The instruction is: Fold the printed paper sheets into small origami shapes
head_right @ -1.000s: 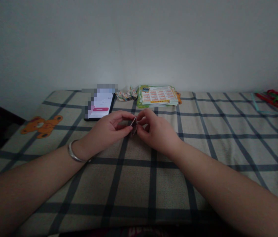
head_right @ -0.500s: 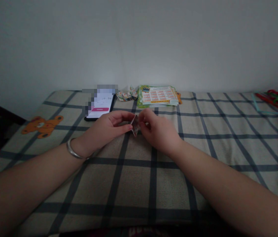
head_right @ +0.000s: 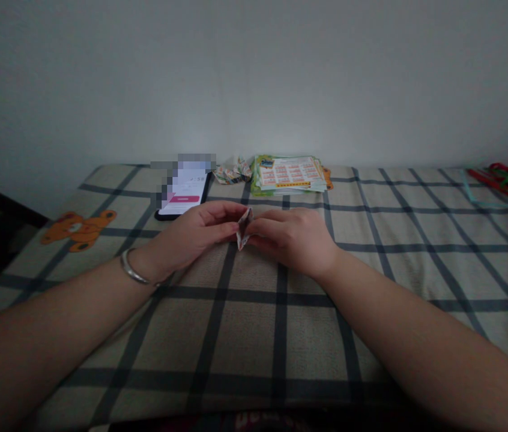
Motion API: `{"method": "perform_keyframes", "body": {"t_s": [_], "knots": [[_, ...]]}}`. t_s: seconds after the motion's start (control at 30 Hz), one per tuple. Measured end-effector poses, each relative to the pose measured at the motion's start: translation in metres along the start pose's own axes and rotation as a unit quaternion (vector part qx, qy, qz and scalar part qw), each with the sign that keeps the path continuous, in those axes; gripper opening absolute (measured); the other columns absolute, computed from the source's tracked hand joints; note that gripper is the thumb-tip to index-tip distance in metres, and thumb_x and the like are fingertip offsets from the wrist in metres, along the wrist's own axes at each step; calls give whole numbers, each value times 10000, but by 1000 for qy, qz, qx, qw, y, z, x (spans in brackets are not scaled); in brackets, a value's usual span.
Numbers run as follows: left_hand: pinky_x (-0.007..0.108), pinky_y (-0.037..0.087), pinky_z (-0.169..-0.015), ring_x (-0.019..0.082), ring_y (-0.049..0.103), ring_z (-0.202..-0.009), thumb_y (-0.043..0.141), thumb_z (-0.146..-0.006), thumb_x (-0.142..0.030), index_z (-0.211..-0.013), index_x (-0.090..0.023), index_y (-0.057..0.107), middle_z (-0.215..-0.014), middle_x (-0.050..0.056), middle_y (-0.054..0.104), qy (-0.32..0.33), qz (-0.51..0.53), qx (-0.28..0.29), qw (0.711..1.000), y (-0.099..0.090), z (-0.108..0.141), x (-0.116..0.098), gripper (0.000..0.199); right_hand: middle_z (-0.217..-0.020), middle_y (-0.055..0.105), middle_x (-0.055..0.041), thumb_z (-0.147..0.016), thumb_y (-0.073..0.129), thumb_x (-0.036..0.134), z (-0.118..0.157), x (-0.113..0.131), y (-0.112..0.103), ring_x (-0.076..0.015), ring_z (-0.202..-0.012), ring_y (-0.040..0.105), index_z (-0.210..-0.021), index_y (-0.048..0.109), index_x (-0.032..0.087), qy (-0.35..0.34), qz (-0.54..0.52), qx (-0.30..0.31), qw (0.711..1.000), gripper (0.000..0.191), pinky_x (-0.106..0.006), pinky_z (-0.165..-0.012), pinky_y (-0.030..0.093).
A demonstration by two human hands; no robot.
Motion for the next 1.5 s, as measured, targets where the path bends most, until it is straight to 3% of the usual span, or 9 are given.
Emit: {"method": "perform_keyframes", "body": {"t_s": [0.13, 0.4, 0.53, 0.63, 0.83, 1.0, 1.2, 1.5], "knots": [[311, 551, -926, 157, 665, -1047, 601, -863, -170, -1247, -206, 615, -1205, 46, 689, 0, 4, 24, 1000, 3, 1, -4, 386, -1019, 757, -27, -946, 551, 356, 2, 1, 0, -179, -781, 686, -1020, 689, 245, -39, 39, -18, 998, 192, -299, -641, 441], [302, 563, -880, 165, 666, -1024, 573, -900, -214, -1191, -189, 641, -1190, 57, 686, 50, -48, 10, 998, 0, 3, -8, 299, -988, 744, -60, -934, 550, 273, 0, -2, 0, -193, -875, 683, -931, 654, 216, 23, -49, -11, 998, 118, -308, -741, 499], [340, 540, -943, 190, 654, -1050, 782, -739, -252, -1190, -181, 616, -1190, 79, 666, 91, -62, 15, 994, 1, 4, -6, 486, -1004, 737, -57, -933, 563, 255, -2, -4, -1, -201, -905, 676, -968, 643, 221, 14, -67, -22, 997, 94, -318, -766, 497], [331, 556, -893, 188, 648, -1030, 803, -702, -212, -1214, -200, 594, -1183, 74, 649, 102, -132, -17, 986, 2, 6, -6, 553, -1013, 734, -53, -938, 561, 260, -2, -4, 0, -201, -936, 670, -972, 640, 229, 6, -84, -14, 996, 91, -320, -788, 492], [276, 568, -763, 164, 646, -941, 747, -777, -287, -1195, -200, 603, -1111, 57, 650, 126, -233, -31, 964, 4, 11, -13, 450, -924, 724, -60, -907, 588, 266, -2, -6, 2, -196, -840, 658, -916, 643, 209, 38, -76, 12, 996, 80, -308, -717, 476], [250, 562, -773, 140, 651, -901, 704, -806, -257, -1135, -186, 618, -1068, 40, 667, 137, -257, -52, 955, 6, 13, -18, 348, -846, 709, -25, -857, 639, 233, -1, -7, 7, -157, -739, 643, -871, 634, 209, 78, -175, -38, 981, 28, -276, -642, 487], [275, 561, -801, 153, 666, -891, 695, -819, -306, -1064, -175, 651, -1014, 39, 699, 132, -243, -70, 958, 5, 11, -18, 281, -874, 705, -32, -825, 692, 290, -3, -6, 8, -153, -755, 665, -920, 643, 202, 150, -282, -78, 944, 138, -267, -627, 538], [250, 569, -777, 135, 679, -845, 684, -824, -255, -956, -177, 697, -942, 20, 730, 94, -164, -63, 980, 5, 9, -17, 153, -820, 712, -26, -820, 694, 292, -4, -3, 9, -124, -670, 638, -865, 680, 189, 183, -279, -74, 940, 114, -246, -590, 523]]}}
Point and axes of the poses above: each hand's wrist, its own z-axis away from the middle knuckle, its own y-axis out of the palm, x = y × z, the point moved 3 cm from there along -z, towards the middle knuckle
